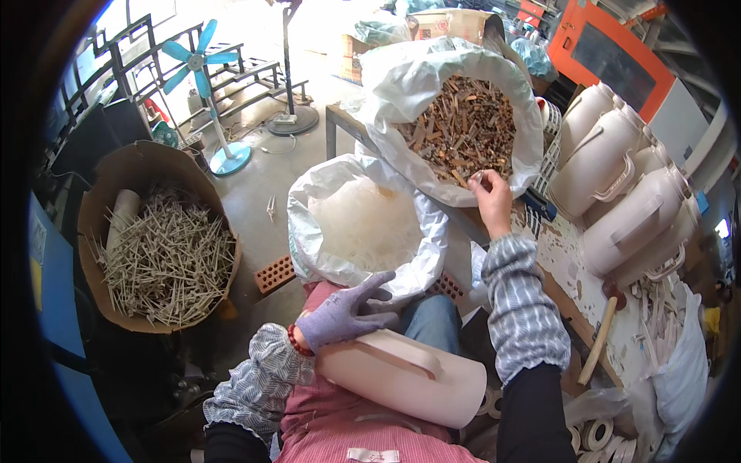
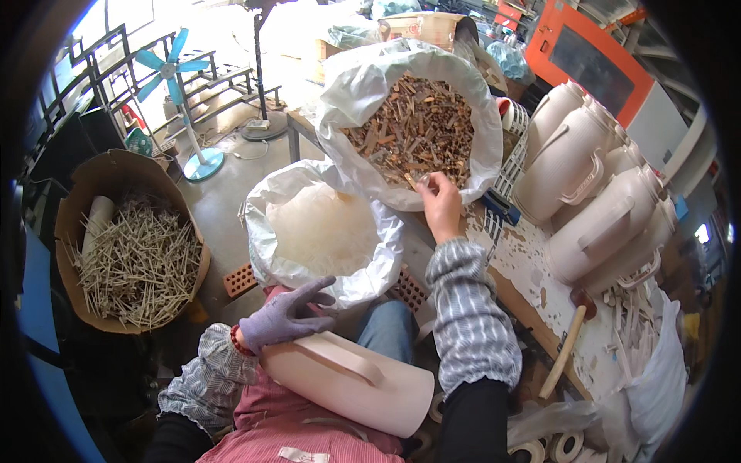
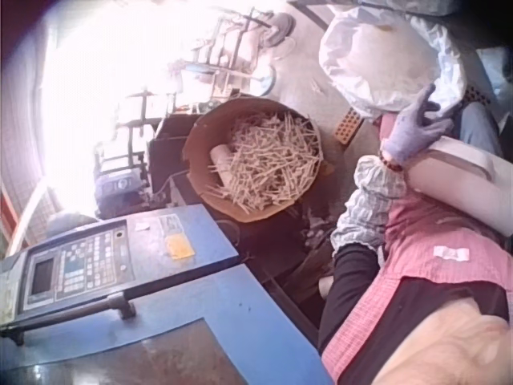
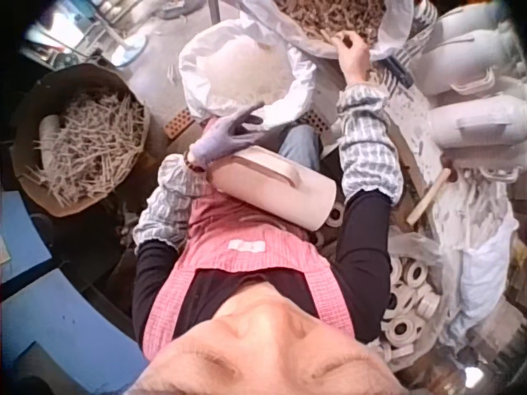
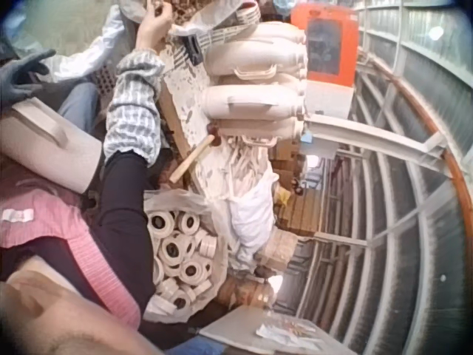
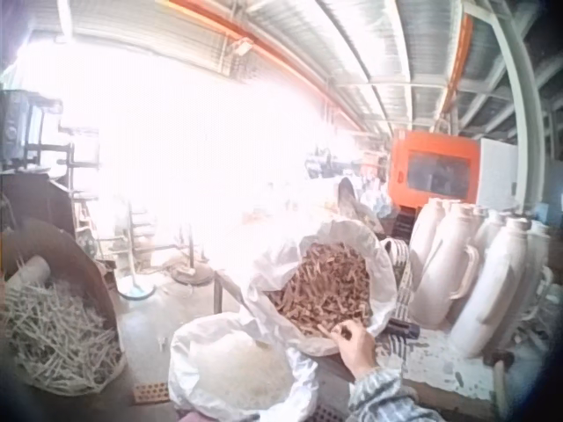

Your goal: The person assembles a beige thermos by inserting a wooden stopper, attaching a handle, and securing a base ring. They repeatedly pick up the thermos, insert components, and place the finished unit aside.

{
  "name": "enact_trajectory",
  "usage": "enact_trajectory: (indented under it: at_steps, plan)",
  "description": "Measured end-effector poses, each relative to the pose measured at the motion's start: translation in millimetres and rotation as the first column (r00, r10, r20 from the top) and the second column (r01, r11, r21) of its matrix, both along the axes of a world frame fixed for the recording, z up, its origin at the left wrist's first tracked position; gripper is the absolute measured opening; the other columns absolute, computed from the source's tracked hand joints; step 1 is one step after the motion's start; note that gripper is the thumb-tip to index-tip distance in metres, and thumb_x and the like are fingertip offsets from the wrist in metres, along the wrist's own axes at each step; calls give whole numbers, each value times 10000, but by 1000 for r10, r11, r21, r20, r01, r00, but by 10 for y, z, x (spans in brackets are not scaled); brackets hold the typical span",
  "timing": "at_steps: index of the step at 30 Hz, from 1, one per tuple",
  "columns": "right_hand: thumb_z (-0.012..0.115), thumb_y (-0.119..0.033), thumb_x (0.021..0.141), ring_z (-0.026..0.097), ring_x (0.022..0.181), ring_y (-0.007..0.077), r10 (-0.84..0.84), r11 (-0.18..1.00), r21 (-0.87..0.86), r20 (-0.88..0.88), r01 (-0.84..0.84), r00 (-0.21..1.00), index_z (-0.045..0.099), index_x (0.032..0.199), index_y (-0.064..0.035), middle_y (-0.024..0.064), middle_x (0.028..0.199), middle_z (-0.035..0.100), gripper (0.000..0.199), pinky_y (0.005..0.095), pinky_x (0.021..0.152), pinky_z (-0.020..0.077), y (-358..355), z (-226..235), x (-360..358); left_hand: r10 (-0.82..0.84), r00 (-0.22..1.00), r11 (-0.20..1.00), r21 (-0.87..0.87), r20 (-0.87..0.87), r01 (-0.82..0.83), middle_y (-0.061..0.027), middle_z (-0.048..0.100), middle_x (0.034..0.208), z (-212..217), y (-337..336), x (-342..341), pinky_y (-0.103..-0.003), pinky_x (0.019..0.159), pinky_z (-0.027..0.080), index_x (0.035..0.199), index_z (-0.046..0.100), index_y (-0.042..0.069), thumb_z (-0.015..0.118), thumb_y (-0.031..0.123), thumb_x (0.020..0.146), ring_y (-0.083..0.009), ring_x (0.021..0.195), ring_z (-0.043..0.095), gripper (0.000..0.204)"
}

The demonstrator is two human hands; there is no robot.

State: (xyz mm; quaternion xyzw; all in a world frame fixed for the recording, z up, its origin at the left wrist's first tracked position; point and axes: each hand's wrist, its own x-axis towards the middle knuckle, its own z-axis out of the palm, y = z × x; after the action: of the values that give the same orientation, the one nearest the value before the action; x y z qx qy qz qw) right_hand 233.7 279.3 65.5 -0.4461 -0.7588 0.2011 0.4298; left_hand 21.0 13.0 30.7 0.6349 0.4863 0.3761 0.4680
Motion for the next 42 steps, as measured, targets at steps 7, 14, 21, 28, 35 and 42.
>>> enact_trajectory:
  at_steps: [7, 14, 21, 28, 35, 42]
  plan:
    - [636, 52, 833, 592, 780, 134, 661, 591, -321, -333, -740, 673, 551, 903, -27, 52, 907, 574, 135, 258, 707, 513, -1778, -281, -296, 280, 818, 960, -151, 503, -236, -96, 623, 1060, -152, -264, 102, -259, 752, 526, 1320, 426, -1, 693, 35, 867, -132, 843, 635, 527]
    - [653, 25, 810, 633, 809, 263, 652, 738, -203, -30, -643, 758, 571, 937, -14, 117, 932, 575, 157, 341, 699, 521, -2228, -218, -143, 221, 975, 904, 383, -34, -191, -98, 680, 947, -54, -474, 46, -310, 720, 549, 930, 678, 46, 735, 29, 784, -222, 822, 680, 158]
    - [707, -95, 780, 632, 781, 288, 645, 749, -87, 318, -656, 695, 660, 915, -43, 105, 829, 608, 152, 352, 680, 510, -2408, -109, 21, 47, 965, 859, 504, -257, 93, -113, 678, 985, 99, -624, 6, -349, 721, 559, 940, 656, 72, 801, 109, 726, -276, 862, 686, 261]
    - [694, -201, 811, 642, 770, 287, 850, 412, -517, -79, -750, 521, 703, 958, -57, 116, 834, 646, 206, 346, 711, 509, -2634, -79, 95, 44, 972, 875, 478, -232, 74, -195, 575, 1214, -152, -1415, -50, -390, 859, 524, 1201, 544, 64, 849, 168, 663, -335, 1042, 626, 627]
    - [667, -238, 830, 643, 798, 302, 897, 296, -597, -96, -746, 432, 695, 930, -42, 132, 842, 656, 222, 368, 729, 507, -2779, -148, -28, 139, 987, 877, 474, -85, -83, -216, 532, 1271, -365, -1597, 42, -399, 867, 529, 1199, 511, 71, 840, 76, 641, -337, 1072, 617, 647]
    - [667, -264, 833, 643, 817, 318, 922, 234, -631, -97, -740, 374, 692, 910, -29, 143, 856, 652, 248, 381, 735, 506, -2802, -111, -83, 106, 972, 875, 485, -209, 9, -180, 524, 1295, -270, -1595, 11, -395, 820, 535, 1185, 562, 73, 812, 119, 652, -302, 1036, 626, 591]
